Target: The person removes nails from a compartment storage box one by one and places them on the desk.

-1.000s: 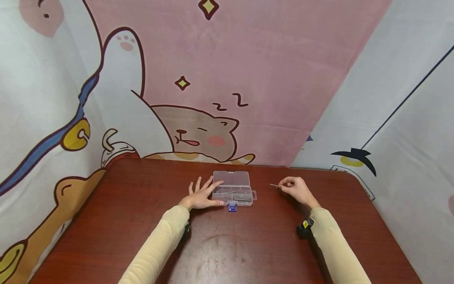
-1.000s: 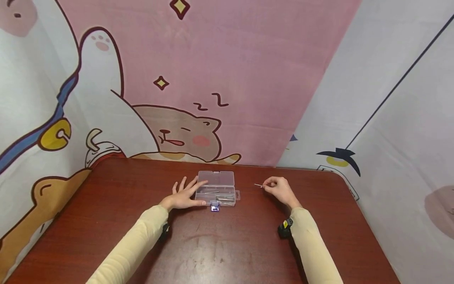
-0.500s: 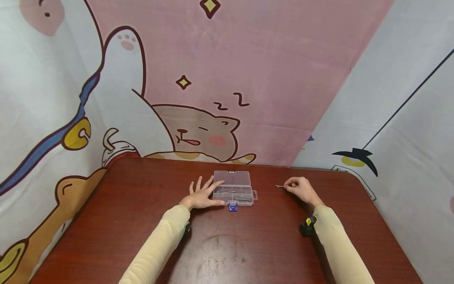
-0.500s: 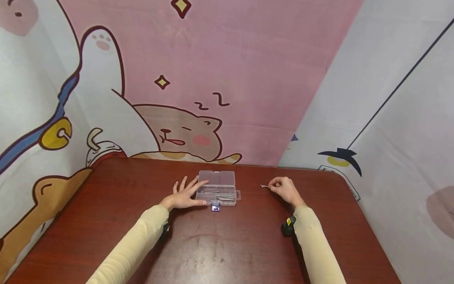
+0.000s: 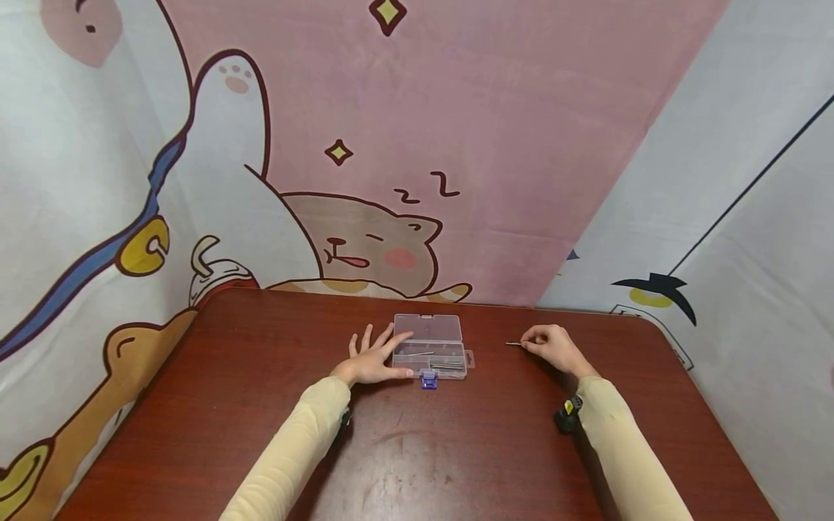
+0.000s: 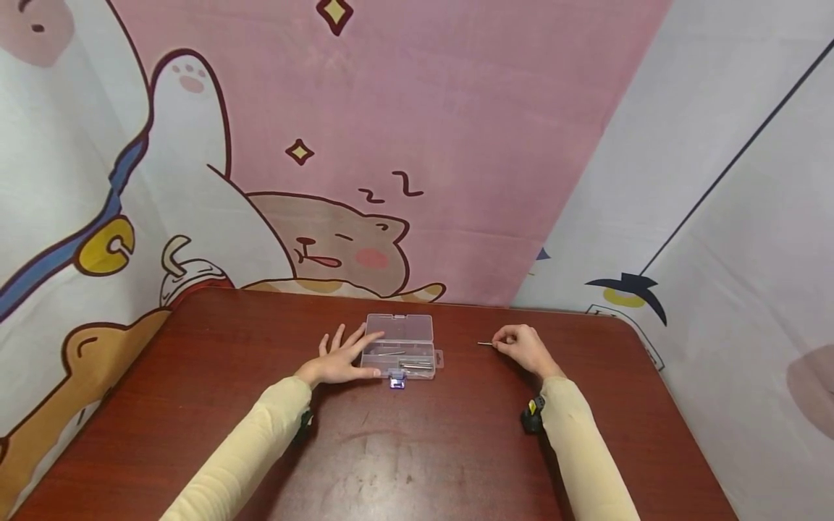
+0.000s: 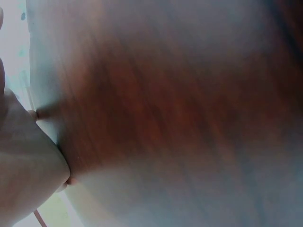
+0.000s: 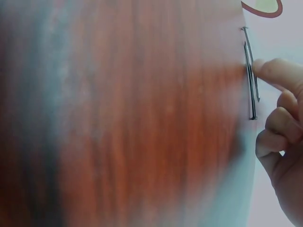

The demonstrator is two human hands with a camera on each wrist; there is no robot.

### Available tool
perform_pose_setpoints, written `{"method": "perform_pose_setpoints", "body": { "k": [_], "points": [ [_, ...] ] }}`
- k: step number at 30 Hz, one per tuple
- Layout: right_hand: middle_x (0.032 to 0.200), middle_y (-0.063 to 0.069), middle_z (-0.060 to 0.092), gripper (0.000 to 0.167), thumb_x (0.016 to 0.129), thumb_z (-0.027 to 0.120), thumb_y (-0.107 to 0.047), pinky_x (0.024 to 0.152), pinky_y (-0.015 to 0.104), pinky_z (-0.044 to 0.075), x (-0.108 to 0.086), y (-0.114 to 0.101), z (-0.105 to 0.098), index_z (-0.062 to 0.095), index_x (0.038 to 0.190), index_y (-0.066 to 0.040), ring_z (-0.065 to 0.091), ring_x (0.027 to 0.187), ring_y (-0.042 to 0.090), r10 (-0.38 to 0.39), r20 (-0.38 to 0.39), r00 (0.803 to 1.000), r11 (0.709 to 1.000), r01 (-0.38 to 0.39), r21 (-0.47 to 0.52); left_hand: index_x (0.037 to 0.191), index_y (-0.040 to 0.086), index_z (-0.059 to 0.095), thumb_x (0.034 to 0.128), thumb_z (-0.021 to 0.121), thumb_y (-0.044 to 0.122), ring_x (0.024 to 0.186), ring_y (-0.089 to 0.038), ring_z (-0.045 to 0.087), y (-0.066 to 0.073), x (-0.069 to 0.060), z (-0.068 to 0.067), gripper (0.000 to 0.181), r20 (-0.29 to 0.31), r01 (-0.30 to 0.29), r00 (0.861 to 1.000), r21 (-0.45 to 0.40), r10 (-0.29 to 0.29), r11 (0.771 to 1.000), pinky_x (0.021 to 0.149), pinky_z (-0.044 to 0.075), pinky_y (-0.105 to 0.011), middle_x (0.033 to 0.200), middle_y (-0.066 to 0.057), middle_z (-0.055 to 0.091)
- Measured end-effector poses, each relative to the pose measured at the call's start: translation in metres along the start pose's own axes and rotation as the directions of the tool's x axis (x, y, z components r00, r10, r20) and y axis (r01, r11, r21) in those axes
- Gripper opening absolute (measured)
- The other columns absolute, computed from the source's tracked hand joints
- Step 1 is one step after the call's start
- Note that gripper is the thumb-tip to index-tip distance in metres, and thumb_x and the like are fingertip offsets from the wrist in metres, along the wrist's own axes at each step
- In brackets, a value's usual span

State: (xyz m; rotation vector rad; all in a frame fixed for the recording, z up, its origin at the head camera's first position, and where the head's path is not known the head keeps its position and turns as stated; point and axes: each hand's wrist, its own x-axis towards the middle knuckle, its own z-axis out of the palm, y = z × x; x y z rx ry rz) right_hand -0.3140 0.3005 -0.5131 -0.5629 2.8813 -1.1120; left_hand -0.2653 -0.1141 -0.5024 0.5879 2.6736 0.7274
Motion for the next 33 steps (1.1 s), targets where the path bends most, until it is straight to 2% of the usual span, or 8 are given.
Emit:
{"method": "perform_pose_setpoints", "body": {
  "k": [7, 13, 17, 24, 33],
  "points": [
    [0.059, -0.003, 0.045, 0.004, 0.088, 0.07, -0.004, 0.054, 0.025, 0.031, 0.004, 0.0, 0.002, 0.071, 0.084, -0.005, 0.037, 0.055, 0.01, -0.02, -0.019, 1.0, 0.999, 0.019, -0.044, 0.153, 0.036, 0.025, 0.0846, 0.062, 0.062, 0.14, -0.048, -0.011, 0.0, 0.001, 0.0, 0.082, -0.004, -0.003, 1.0, 0.002, 0.003, 1.0, 0.104, -0.007, -0.066, 0.161, -0.009, 0.006],
    [0.06, -0.003, 0.045, 0.006, 0.087, 0.069, 0.0, 0.054, 0.026, 0.031, 0.004, -0.003, 0.003, 0.071, 0.085, -0.006, 0.038, 0.056, 0.01, -0.026, -0.034, 0.999, 0.999, 0.025, -0.037, 0.153, 0.038, 0.024, 0.0842, 0.061, 0.063, 0.141, -0.047, -0.012, 0.0, 0.001, 0.001, 0.082, -0.003, 0.003, 1.0, 0.001, -0.003, 1.0, 0.105, -0.007, -0.065, 0.161, -0.007, 0.006],
    [0.061, -0.003, 0.048, 0.002, 0.087, 0.07, -0.003, 0.054, 0.025, 0.032, 0.004, -0.005, 0.006, 0.071, 0.089, -0.003, 0.038, 0.055, 0.009, -0.018, -0.061, 0.998, 1.0, 0.018, -0.003, 0.153, 0.038, 0.025, 0.084, 0.062, 0.063, 0.141, -0.047, -0.011, 0.0, 0.001, 0.0, 0.082, -0.005, 0.004, 1.0, -0.003, -0.004, 1.0, 0.105, -0.007, -0.065, 0.161, -0.007, 0.007],
    [0.059, -0.002, 0.042, 0.009, 0.085, 0.072, -0.003, 0.054, 0.026, 0.033, 0.006, -0.014, 0.016, 0.071, 0.095, -0.003, 0.036, 0.053, 0.01, -0.034, -0.113, 0.993, 0.997, 0.041, 0.063, 0.153, 0.038, 0.024, 0.0842, 0.061, 0.063, 0.141, -0.047, -0.012, 0.001, -0.001, -0.002, 0.082, 0.003, 0.009, 1.0, 0.003, -0.009, 1.0, 0.105, -0.008, -0.065, 0.161, -0.007, 0.006],
    [0.062, -0.001, 0.04, 0.012, 0.086, 0.073, -0.004, 0.056, 0.026, 0.033, 0.011, -0.035, 0.031, 0.071, 0.097, -0.002, 0.036, 0.055, 0.01, -0.018, -0.114, 0.993, 0.988, 0.035, 0.148, 0.153, 0.038, 0.024, 0.0841, 0.061, 0.063, 0.141, -0.047, -0.011, 0.0, 0.0, -0.001, 0.082, -0.003, 0.007, 1.0, 0.004, -0.007, 1.0, 0.105, -0.007, -0.065, 0.161, -0.008, 0.007]
  ]
}}
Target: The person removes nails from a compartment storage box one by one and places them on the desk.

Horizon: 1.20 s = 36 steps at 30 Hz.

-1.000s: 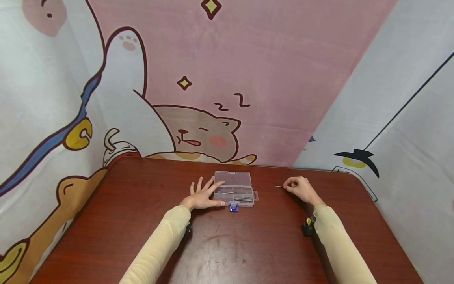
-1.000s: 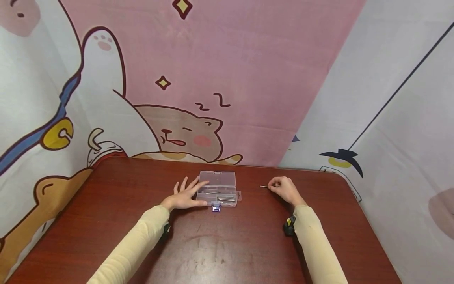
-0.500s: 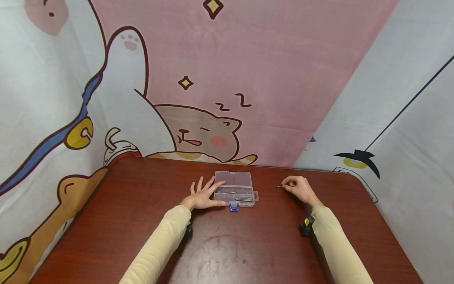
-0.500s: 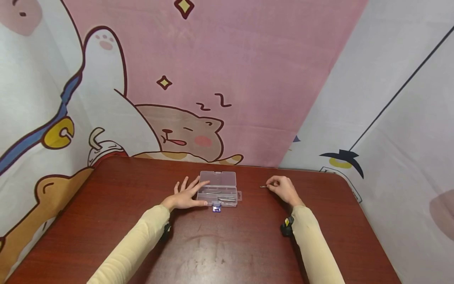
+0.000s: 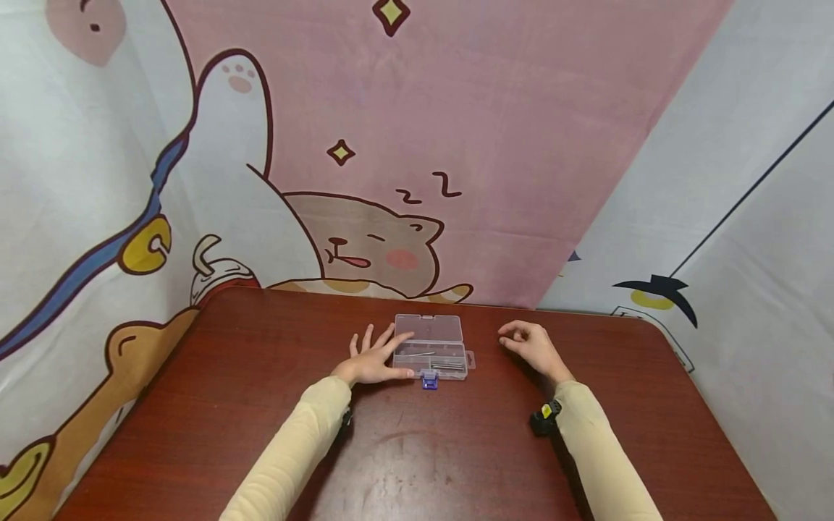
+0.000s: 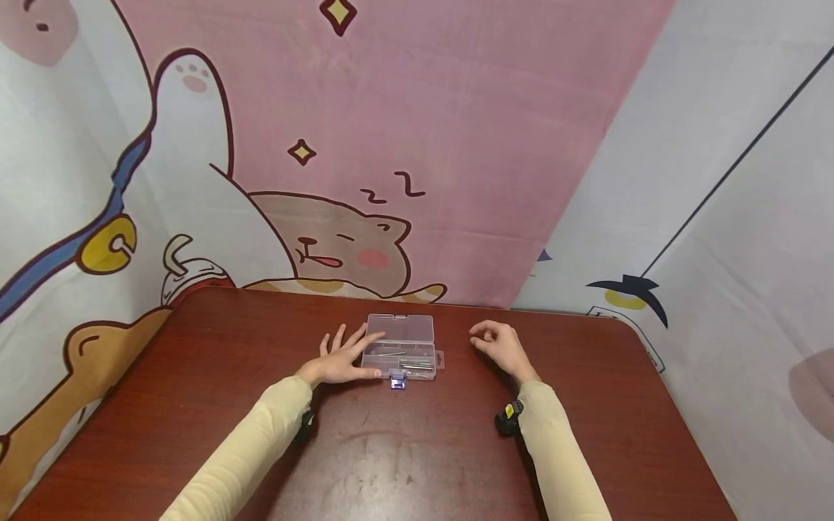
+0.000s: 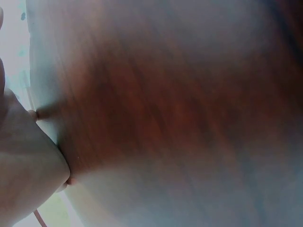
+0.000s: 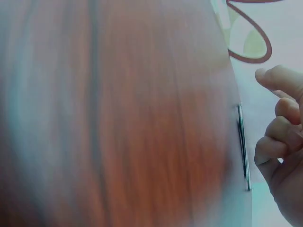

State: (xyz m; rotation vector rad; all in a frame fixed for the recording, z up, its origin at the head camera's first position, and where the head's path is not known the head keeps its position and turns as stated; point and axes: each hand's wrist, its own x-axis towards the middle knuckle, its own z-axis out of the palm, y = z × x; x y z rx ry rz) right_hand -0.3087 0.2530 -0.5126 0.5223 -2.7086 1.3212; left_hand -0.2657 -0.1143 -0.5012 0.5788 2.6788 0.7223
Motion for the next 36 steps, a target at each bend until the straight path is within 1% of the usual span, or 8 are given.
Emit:
{"method": "perform_pose_setpoints", "body": {
  "k": [9, 10, 16, 19, 25, 28, 32, 36],
  "points": [
    [0.062, 0.001, 0.038, 0.016, 0.087, 0.072, -0.006, 0.055, 0.026, 0.032, -0.001, -0.015, 0.015, 0.072, 0.101, 0.0, 0.035, 0.056, 0.011, 0.009, -0.001, 1.0, 0.997, -0.009, 0.07, 0.153, 0.038, 0.024, 0.0839, 0.062, 0.063, 0.141, -0.047, -0.011, 0.0, 0.0, 0.001, 0.082, -0.002, -0.001, 1.0, -0.001, 0.001, 1.0, 0.105, -0.007, -0.065, 0.161, -0.008, 0.006],
    [0.062, -0.001, 0.038, 0.016, 0.087, 0.072, -0.008, 0.055, 0.026, 0.032, 0.0, -0.01, 0.018, 0.072, 0.101, -0.002, 0.035, 0.055, 0.011, 0.006, -0.004, 1.0, 0.997, -0.006, 0.073, 0.153, 0.038, 0.025, 0.084, 0.062, 0.063, 0.141, -0.047, -0.011, 0.0, 0.0, 0.001, 0.082, -0.002, -0.003, 1.0, -0.003, 0.003, 1.0, 0.105, -0.007, -0.065, 0.161, -0.008, 0.006],
    [0.062, -0.002, 0.036, 0.017, 0.087, 0.073, -0.008, 0.056, 0.025, 0.032, 0.004, -0.02, 0.029, 0.072, 0.102, -0.001, 0.033, 0.056, 0.01, -0.026, 0.003, 1.0, 0.995, 0.025, 0.097, 0.153, 0.038, 0.025, 0.0836, 0.062, 0.063, 0.141, -0.047, -0.011, 0.0, 0.0, 0.0, 0.082, 0.0, 0.0, 1.0, -0.006, 0.0, 1.0, 0.105, -0.007, -0.065, 0.161, -0.007, 0.007],
    [0.061, 0.001, 0.036, 0.016, 0.086, 0.072, -0.004, 0.056, 0.025, 0.031, 0.004, -0.034, 0.033, 0.071, 0.102, 0.003, 0.032, 0.056, 0.012, -0.048, 0.003, 0.999, 0.993, 0.047, 0.105, 0.153, 0.037, 0.025, 0.0835, 0.062, 0.063, 0.141, -0.047, -0.01, -0.001, 0.001, 0.0, 0.082, 0.0, -0.003, 1.0, -0.006, 0.003, 1.0, 0.105, -0.006, -0.066, 0.161, -0.008, 0.007],
    [0.063, 0.005, 0.035, 0.015, 0.086, 0.069, 0.004, 0.056, 0.025, 0.029, 0.0, -0.074, 0.035, 0.069, 0.1, 0.009, 0.033, 0.057, 0.015, -0.088, 0.035, 0.995, 0.989, 0.084, 0.12, 0.153, 0.036, 0.025, 0.0834, 0.062, 0.064, 0.141, -0.047, -0.011, -0.002, 0.0, 0.001, 0.083, 0.0, -0.003, 1.0, -0.009, 0.003, 1.0, 0.105, -0.007, -0.065, 0.161, -0.008, 0.007],
    [0.063, 0.004, 0.035, 0.014, 0.086, 0.068, 0.005, 0.056, 0.024, 0.029, 0.0, -0.084, 0.037, 0.069, 0.1, 0.009, 0.033, 0.058, 0.014, -0.091, 0.051, 0.995, 0.989, 0.085, 0.124, 0.153, 0.035, 0.023, 0.0836, 0.061, 0.065, 0.141, -0.047, -0.012, -0.002, 0.0, 0.002, 0.084, 0.008, 0.0, 1.0, -0.012, 0.001, 1.0, 0.105, -0.009, -0.063, 0.161, -0.008, 0.005],
    [0.06, 0.003, 0.034, 0.015, 0.085, 0.068, 0.006, 0.055, 0.022, 0.029, 0.003, -0.086, 0.043, 0.07, 0.1, 0.005, 0.032, 0.055, 0.013, -0.115, 0.055, 0.992, 0.982, 0.105, 0.159, 0.154, 0.034, 0.022, 0.0843, 0.061, 0.063, 0.14, -0.047, -0.013, -0.002, 0.0, 0.002, 0.084, 0.011, -0.003, 1.0, -0.018, 0.003, 1.0, 0.105, -0.009, -0.063, 0.161, -0.009, 0.005],
    [0.059, 0.002, 0.032, 0.017, 0.086, 0.068, 0.004, 0.053, 0.023, 0.03, 0.011, -0.07, 0.056, 0.07, 0.103, 0.005, 0.029, 0.053, 0.009, -0.153, 0.086, 0.985, 0.97, 0.133, 0.202, 0.153, 0.035, 0.024, 0.0847, 0.062, 0.062, 0.14, -0.047, -0.012, 0.0, 0.001, 0.0, 0.083, 0.011, 0.002, 1.0, -0.009, -0.001, 1.0, 0.104, -0.009, -0.064, 0.161, -0.01, 0.006]
  ]
}}
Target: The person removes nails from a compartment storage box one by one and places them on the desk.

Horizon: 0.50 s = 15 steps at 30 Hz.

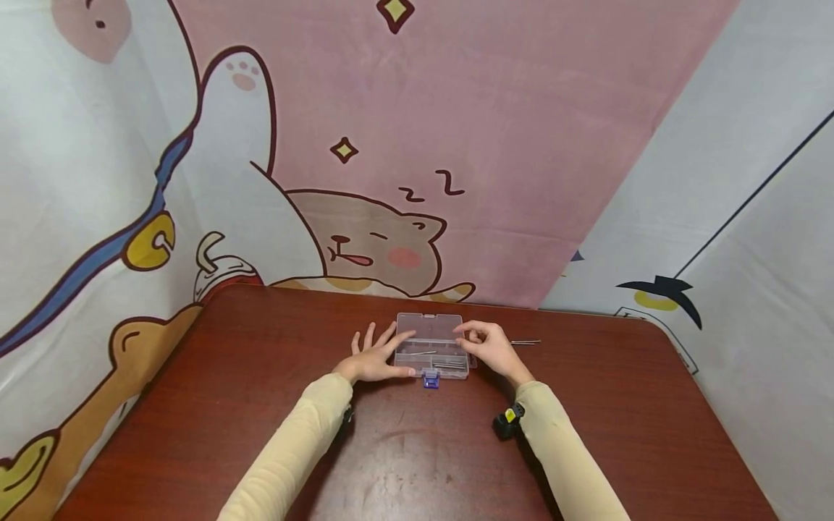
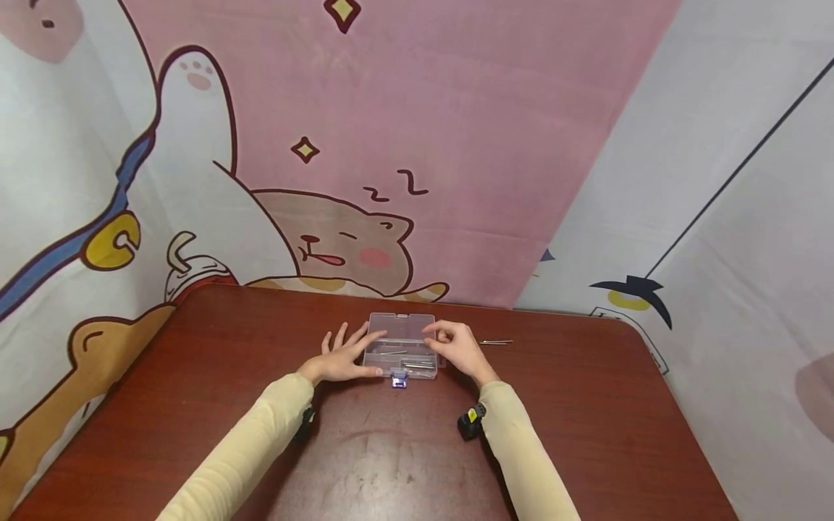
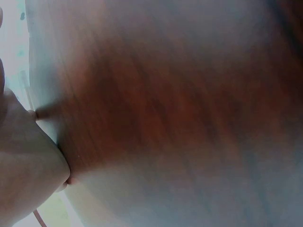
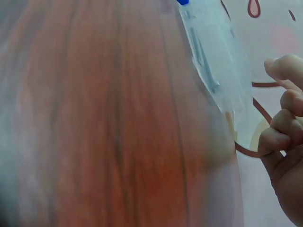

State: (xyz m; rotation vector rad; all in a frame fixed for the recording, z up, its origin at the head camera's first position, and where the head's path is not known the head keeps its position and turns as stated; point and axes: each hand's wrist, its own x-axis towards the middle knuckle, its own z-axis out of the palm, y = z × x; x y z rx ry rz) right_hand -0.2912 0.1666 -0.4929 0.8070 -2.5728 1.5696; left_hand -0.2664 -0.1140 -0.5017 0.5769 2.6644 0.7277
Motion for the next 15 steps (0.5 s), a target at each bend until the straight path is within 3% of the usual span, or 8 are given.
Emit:
{"method": "perform_pose_setpoints", "body": {
  "k": [6, 11, 15],
  "points": [
    [0.063, -0.003, 0.039, 0.016, 0.086, 0.073, -0.004, 0.052, 0.023, 0.033, 0.008, 0.018, 0.015, 0.073, 0.102, -0.002, 0.035, 0.056, 0.008, -0.027, 0.062, 0.998, 0.999, 0.026, 0.018, 0.153, 0.036, 0.023, 0.0847, 0.061, 0.062, 0.14, -0.048, -0.011, 0.0, 0.002, -0.001, 0.082, 0.007, 0.01, 1.0, 0.013, -0.01, 1.0, 0.104, -0.007, -0.066, 0.161, -0.011, 0.006],
    [0.07, -0.005, 0.051, 0.014, 0.083, 0.076, -0.009, 0.062, 0.027, 0.037, 0.014, 0.019, 0.023, 0.078, 0.097, -0.009, 0.041, 0.068, 0.012, -0.119, 0.114, 0.986, 0.991, 0.125, -0.044, 0.153, 0.038, 0.022, 0.0849, 0.06, 0.063, 0.14, -0.047, -0.012, 0.001, 0.001, -0.001, 0.083, 0.016, 0.019, 1.0, 0.017, -0.019, 1.0, 0.104, -0.008, -0.065, 0.161, -0.01, 0.005],
    [0.07, -0.007, 0.048, 0.014, 0.082, 0.078, -0.012, 0.068, 0.032, 0.032, 0.019, 0.018, 0.028, 0.08, 0.096, -0.012, 0.04, 0.072, 0.014, -0.125, 0.143, 0.982, 0.985, 0.14, -0.101, 0.153, 0.038, 0.022, 0.0851, 0.06, 0.063, 0.141, -0.047, -0.012, 0.001, 0.001, -0.001, 0.082, 0.017, 0.025, 1.0, 0.014, -0.025, 1.0, 0.105, -0.008, -0.065, 0.161, -0.009, 0.005]
  ]
}}
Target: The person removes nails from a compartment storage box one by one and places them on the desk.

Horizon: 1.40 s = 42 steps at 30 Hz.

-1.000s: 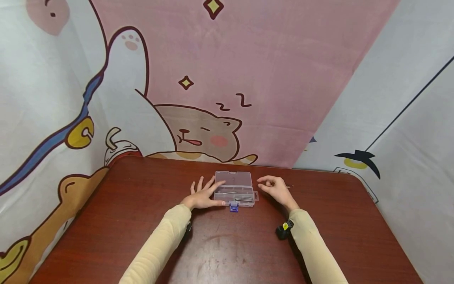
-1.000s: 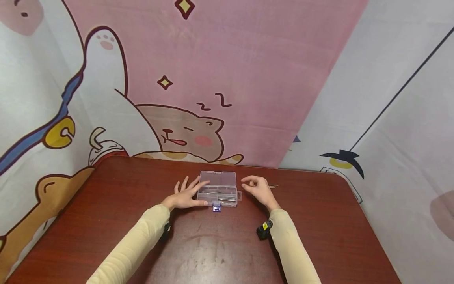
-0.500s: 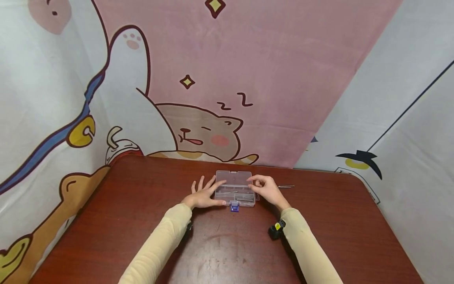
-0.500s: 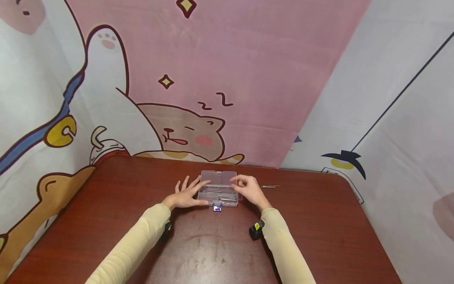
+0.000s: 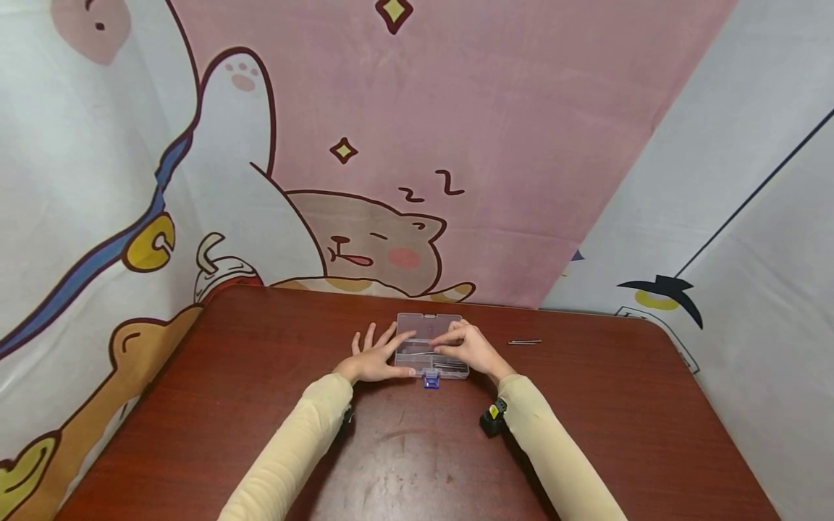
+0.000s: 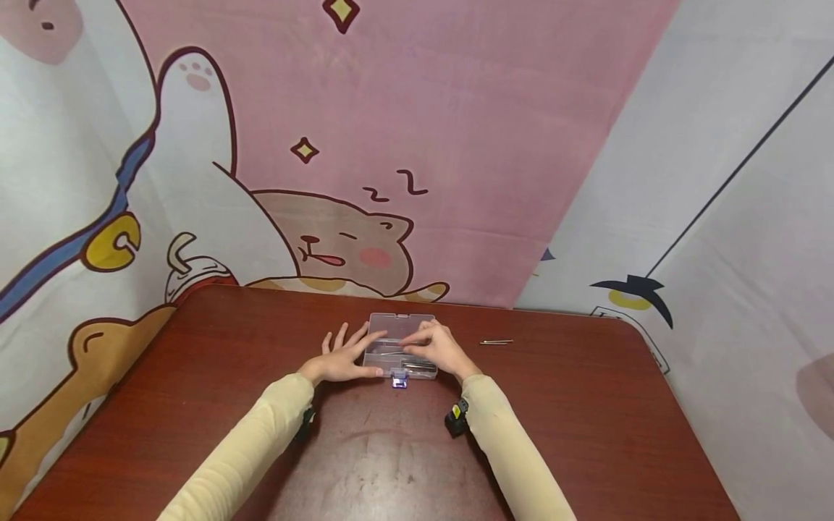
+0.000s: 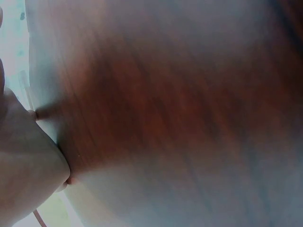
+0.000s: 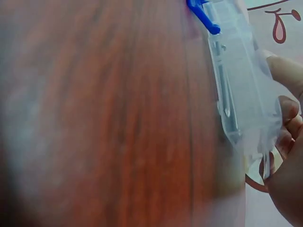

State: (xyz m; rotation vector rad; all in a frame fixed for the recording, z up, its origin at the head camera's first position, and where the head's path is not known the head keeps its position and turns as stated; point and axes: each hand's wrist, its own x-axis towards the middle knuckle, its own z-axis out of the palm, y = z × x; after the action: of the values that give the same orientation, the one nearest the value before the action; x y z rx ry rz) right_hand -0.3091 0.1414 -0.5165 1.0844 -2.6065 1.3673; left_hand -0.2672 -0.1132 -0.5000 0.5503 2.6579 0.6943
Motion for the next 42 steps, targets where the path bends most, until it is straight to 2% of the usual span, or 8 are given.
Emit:
{"method": "perform_pose_setpoints", "body": {
  "k": [4, 8, 17, 22, 27, 34, 42],
  "points": [
    [0.072, -0.01, 0.046, 0.013, 0.081, 0.079, -0.016, 0.074, 0.037, 0.024, 0.005, 0.0, 0.003, 0.08, 0.094, -0.016, 0.039, 0.077, 0.013, 0.047, 0.028, 0.999, 0.996, -0.044, -0.077, 0.153, 0.039, 0.022, 0.0852, 0.061, 0.062, 0.141, -0.046, -0.011, 0.001, 0.0, 0.0, 0.081, 0.0, 0.006, 1.0, -0.002, -0.006, 1.0, 0.105, -0.008, -0.064, 0.161, -0.009, 0.005],
    [0.077, -0.009, 0.047, 0.012, 0.082, 0.078, -0.019, 0.076, 0.04, 0.021, 0.009, -0.001, 0.004, 0.08, 0.094, -0.02, 0.04, 0.079, 0.013, 0.093, 0.068, 0.993, 0.991, -0.085, -0.105, 0.153, 0.039, 0.022, 0.0854, 0.06, 0.063, 0.141, -0.047, -0.01, 0.001, 0.0, 0.0, 0.081, 0.001, 0.007, 1.0, 0.003, -0.007, 1.0, 0.105, -0.007, -0.065, 0.161, -0.009, 0.004],
    [0.078, -0.009, 0.046, 0.011, 0.083, 0.077, -0.021, 0.073, 0.039, 0.019, 0.016, -0.002, 0.007, 0.081, 0.092, -0.024, 0.039, 0.074, 0.012, 0.127, 0.139, 0.982, 0.978, -0.1, -0.184, 0.153, 0.04, 0.021, 0.0844, 0.06, 0.065, 0.141, -0.045, -0.013, -0.002, 0.002, 0.003, 0.083, 0.001, 0.009, 1.0, -0.005, -0.009, 1.0, 0.105, -0.009, -0.063, 0.161, -0.007, 0.001],
    [0.077, -0.01, 0.048, 0.01, 0.082, 0.078, -0.02, 0.071, 0.038, 0.019, 0.018, -0.002, 0.008, 0.081, 0.091, -0.023, 0.041, 0.069, 0.01, 0.128, 0.143, 0.981, 0.973, -0.096, -0.21, 0.153, 0.039, 0.021, 0.084, 0.059, 0.066, 0.141, -0.045, -0.013, -0.005, 0.004, 0.006, 0.083, -0.001, 0.003, 1.0, -0.021, -0.003, 1.0, 0.105, -0.01, -0.063, 0.161, -0.009, 0.002],
    [0.074, -0.012, 0.049, 0.008, 0.079, 0.08, -0.022, 0.07, 0.038, 0.02, 0.02, -0.002, 0.012, 0.081, 0.087, -0.024, 0.042, 0.065, 0.008, 0.124, 0.108, 0.986, 0.965, -0.095, -0.243, 0.153, 0.039, 0.019, 0.0831, 0.057, 0.069, 0.14, -0.045, -0.014, -0.006, 0.004, 0.006, 0.085, 0.002, 0.002, 1.0, -0.024, -0.002, 1.0, 0.104, -0.012, -0.062, 0.161, -0.009, 0.001],
    [0.067, -0.018, 0.049, 0.005, 0.074, 0.084, -0.026, 0.074, 0.041, 0.025, 0.024, -0.004, 0.016, 0.081, 0.078, -0.025, 0.044, 0.068, 0.006, 0.062, 0.057, 0.996, 0.947, -0.041, -0.318, 0.154, 0.036, 0.021, 0.0842, 0.059, 0.066, 0.14, -0.047, -0.014, -0.005, 0.004, 0.004, 0.084, -0.004, 0.002, 1.0, -0.011, -0.002, 1.0, 0.105, -0.01, -0.063, 0.161, -0.009, 0.001],
    [0.068, -0.017, 0.047, 0.005, 0.078, 0.081, -0.025, 0.074, 0.04, 0.023, 0.023, -0.003, 0.014, 0.08, 0.079, -0.02, 0.044, 0.075, 0.009, 0.023, 0.108, 0.994, 0.959, 0.009, -0.285, 0.154, 0.04, 0.018, 0.0828, 0.058, 0.069, 0.141, -0.043, -0.016, -0.01, 0.008, 0.009, 0.086, -0.005, 0.011, 1.0, -0.008, -0.011, 1.0, 0.105, -0.013, -0.061, 0.162, -0.005, -0.002]
  ]
}}
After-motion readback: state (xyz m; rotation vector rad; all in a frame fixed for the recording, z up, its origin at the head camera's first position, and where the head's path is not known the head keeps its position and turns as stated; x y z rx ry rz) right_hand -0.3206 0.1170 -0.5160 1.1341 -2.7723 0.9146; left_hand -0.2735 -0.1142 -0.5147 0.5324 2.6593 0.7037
